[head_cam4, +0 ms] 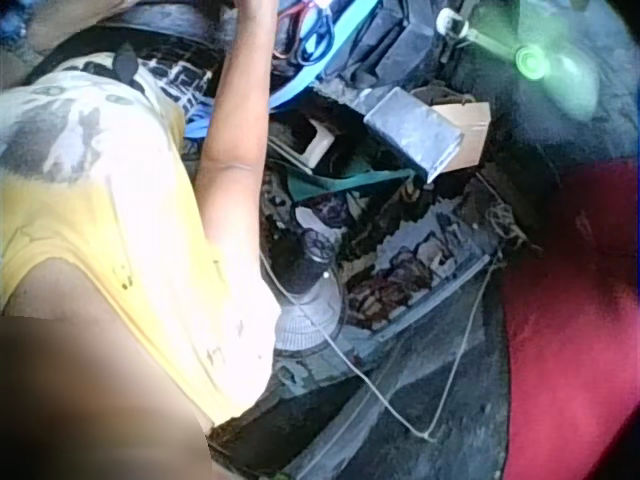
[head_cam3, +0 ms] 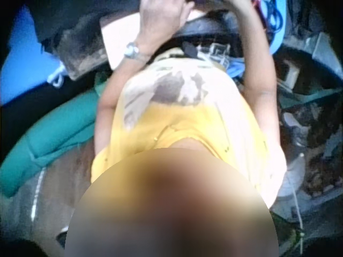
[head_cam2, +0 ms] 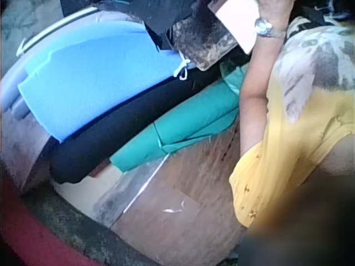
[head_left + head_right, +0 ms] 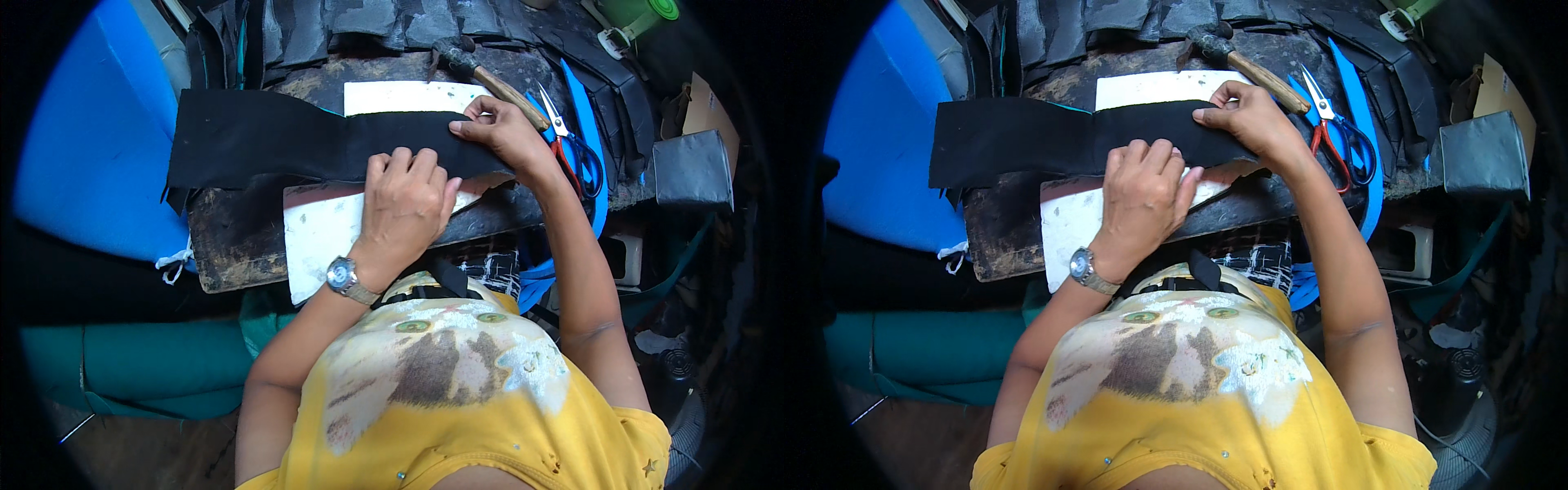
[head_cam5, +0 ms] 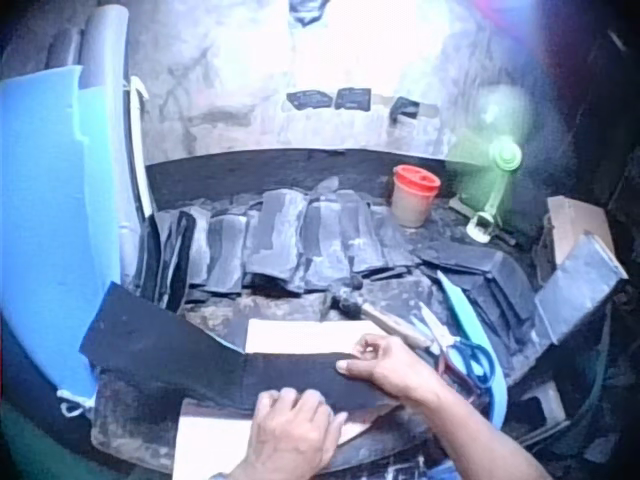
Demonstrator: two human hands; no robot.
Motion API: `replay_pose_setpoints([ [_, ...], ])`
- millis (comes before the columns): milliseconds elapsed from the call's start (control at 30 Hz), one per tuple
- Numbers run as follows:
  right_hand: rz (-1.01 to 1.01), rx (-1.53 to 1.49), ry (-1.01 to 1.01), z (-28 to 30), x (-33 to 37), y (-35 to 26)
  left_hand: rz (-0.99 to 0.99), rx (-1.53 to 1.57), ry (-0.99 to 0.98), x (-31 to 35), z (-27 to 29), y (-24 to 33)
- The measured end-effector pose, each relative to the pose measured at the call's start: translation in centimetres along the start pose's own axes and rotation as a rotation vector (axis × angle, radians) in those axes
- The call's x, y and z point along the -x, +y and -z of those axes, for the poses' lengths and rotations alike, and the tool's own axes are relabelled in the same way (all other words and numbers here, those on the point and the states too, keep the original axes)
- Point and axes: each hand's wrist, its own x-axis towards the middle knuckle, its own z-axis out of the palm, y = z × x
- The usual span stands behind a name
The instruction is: The person aligns and presses black fabric pieces onto a green shoe upper using a hammer, then cuts and fits blue foam strips along the edges. They repeatedly fold, position, and tap the materials to secure them, handling each piece one at a time.
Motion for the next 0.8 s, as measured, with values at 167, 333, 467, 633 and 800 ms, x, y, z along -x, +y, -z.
replay_pose_setpoints([
  [167,0.125,0.164,0.098,0.3,0.0,1.1,-0.087,0.126,0.043,0.6,0.0,-1.5],
  [333,0.093,0.289,0.092,0.3,-0.4,1.0,-0.086,0.303,-0.054,0.9,0.9,-3.1],
  [467,0.153,0.397,0.117,0.0,0.3,0.3,-0.081,0.297,-0.094,1.0,1.1,-3.1],
  [633,0.226,0.653,0.183,0.0,1.9,-0.1,-0.083,0.173,-0.133,1.1,0.7,-2.3],
  [800,0.215,0.402,0.118,0.9,1.9,0.4,-0.103,0.148,-0.105,1.1,0.6,-2.0],
])
